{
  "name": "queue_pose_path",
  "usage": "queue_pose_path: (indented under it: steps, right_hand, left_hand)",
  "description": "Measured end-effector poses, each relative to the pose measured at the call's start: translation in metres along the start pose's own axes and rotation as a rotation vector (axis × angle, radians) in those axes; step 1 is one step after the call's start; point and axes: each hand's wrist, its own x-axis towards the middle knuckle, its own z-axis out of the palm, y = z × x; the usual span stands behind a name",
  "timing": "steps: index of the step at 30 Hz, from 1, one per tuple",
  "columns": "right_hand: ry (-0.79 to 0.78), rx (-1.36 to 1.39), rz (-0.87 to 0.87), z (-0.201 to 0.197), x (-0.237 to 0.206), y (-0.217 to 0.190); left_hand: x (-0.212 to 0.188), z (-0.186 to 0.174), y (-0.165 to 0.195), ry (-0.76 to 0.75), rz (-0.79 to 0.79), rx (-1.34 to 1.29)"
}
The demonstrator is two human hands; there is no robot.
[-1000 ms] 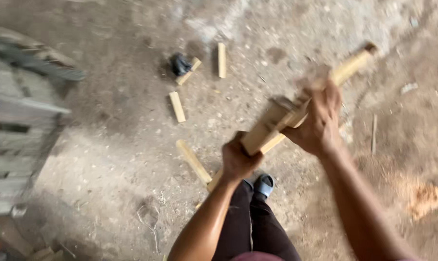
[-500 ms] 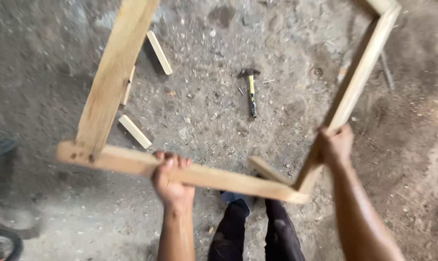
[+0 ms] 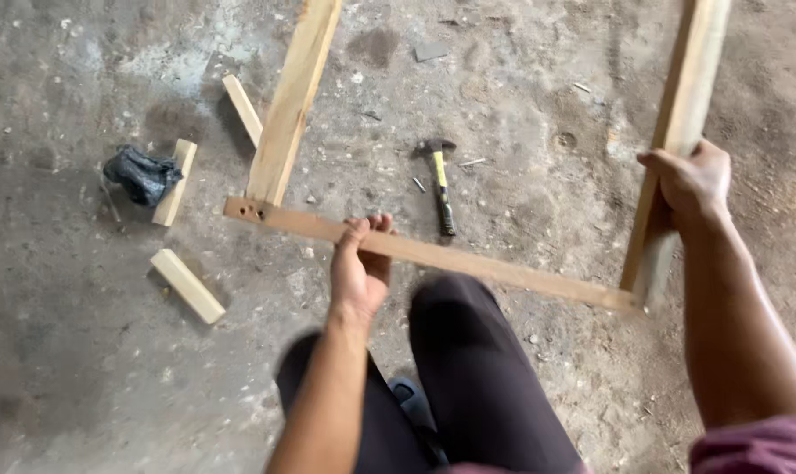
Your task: The person uses a cordless drill to drive screws into a rectangular wooden frame, securing cross braces at multiple points. They reposition the frame and continue fastening joints, then lift and inspect the assembled frame.
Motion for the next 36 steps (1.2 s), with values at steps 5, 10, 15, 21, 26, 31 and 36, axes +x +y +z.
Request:
queue_pose_path:
  steps: [5, 10, 15, 21, 26, 31, 36]
  right_hand:
    - [0.039, 0.045, -0.085, -0.004, 0.019, 0.064]
    - [0.044, 0.132, -0.365, 0.015, 0.047, 0.106]
    - [0.062, 0.218, -0.277, 0.051, 0.049, 0.119]
    - [0.1, 0.084, -0.311, 0.084, 0.03, 0.134]
    - [0.027, 0.082, -0.184, 0.092, 0.023, 0.137]
    - [0.034, 0.044, -0.096, 0.094, 0.028, 0.149]
    - [0.048, 0.038, -0.085, 0.093, 0.051, 0.165]
  left_hand:
    - [0.001, -0.048, -0.027, -0.185, -0.158, 0.104]
    - [0.011, -0.088, -0.032, -0.2, -0.293, 0.174]
    - [0.045, -0.117, -0.03, -0.179, -0.394, 0.141]
    - [0.057, -0.147, -0.043, 0.048, -0.411, 0.248]
    - [0.051, -0.159, -0.038, 0.044, -0.533, 0.227]
    - [0.051, -0.153, -0.038, 0.037, -0.569, 0.254]
    - [0.068, -0.149, -0.056, -0.009, -0.514, 0.208]
